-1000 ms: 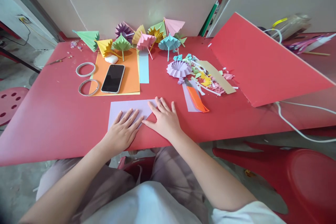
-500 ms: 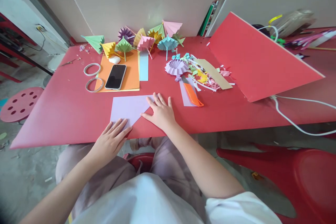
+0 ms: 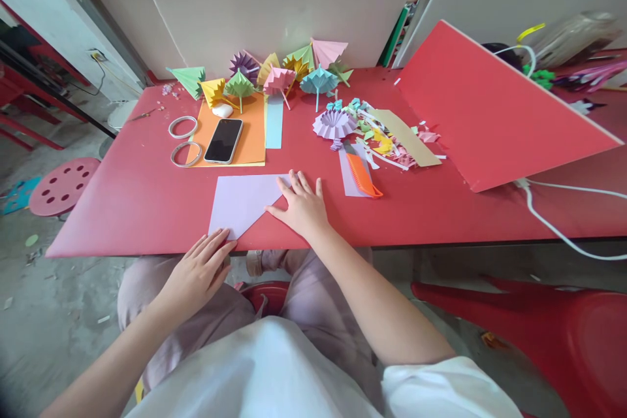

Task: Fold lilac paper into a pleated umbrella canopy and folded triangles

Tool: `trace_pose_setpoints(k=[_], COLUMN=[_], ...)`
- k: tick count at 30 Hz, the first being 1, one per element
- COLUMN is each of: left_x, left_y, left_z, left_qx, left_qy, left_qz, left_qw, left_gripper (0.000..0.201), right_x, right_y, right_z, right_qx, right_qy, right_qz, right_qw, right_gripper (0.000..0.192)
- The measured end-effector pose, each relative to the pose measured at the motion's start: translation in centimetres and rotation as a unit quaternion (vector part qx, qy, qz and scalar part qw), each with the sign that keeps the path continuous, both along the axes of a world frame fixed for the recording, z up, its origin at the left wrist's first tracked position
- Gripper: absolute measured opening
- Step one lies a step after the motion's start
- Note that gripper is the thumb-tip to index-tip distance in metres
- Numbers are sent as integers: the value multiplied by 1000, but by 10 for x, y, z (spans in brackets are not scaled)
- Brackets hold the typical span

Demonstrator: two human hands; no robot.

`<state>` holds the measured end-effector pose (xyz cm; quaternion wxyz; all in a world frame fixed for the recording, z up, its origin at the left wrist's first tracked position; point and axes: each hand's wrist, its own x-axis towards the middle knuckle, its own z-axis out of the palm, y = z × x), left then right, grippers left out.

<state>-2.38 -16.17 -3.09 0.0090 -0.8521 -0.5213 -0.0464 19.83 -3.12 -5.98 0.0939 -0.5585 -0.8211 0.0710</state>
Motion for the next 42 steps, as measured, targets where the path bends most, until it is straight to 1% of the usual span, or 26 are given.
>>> trace_pose_setpoints(k=[4,6,8,10,12,13,15,17,18,19,21,24,26,30,37,40,42], left_x=[6,15,28,44,59,65,73,75,75,74,73,73,74,76,75,77,82], left_y=[6,13,22,33,43,48,54,57,57,57,56,55,55,57,57,58,62], left_z=[11,14,13,7,-2,-6,-16,-23,-25,-27,-30,-32,-32,-32,-30,-23,-17], left_qx=[-5,16,42,56,47,43,34,31,34,38,50,70,78,82,85,78,60], left_qy=[-39,-65,-89,-94,-84,-78,-65,-56,-53,-51,-51,-56,-62,-64,-50,-40,-29], left_qz=[31,50,44,17,-3,3,38,52,52,51,48,49,52,54,54,58,71], left_qw=[999,997,994,994,995,996,997,997,997,997,996,995,994,993,994,994,995], left_gripper=[22,22,27,33,39,41,47,52,53,53,52,50,48,48,46,46,46], right_x=[0,0,-1,-1,-1,-1,0,1,3,4,7,8,8,12,35,43,45], right_y=[0,0,0,0,0,0,0,0,0,-1,-3,-8,-11,-6,30,41,43], right_z=[-1,-2,-2,-2,-1,-1,-2,-3,-3,-4,-6,-8,-8,-6,-3,-2,-2], right_qx=[-4,-8,-8,-7,-8,-7,1,21,37,57,96,132,146,160,155,141,133], right_qy=[0,-1,-1,2,9,12,18,32,45,62,101,130,127,97,34,14,7], right_qz=[-3,-3,-2,-2,-2,-2,-2,4,8,20,77,191,215,188,92,70,65], right_qw=[1000,1000,1000,1000,1000,1000,1000,999,998,996,987,964,957,964,983,987,989], right_gripper=[66,68,68,69,67,66,64,59,54,46,34,34,35,35,35,34,34])
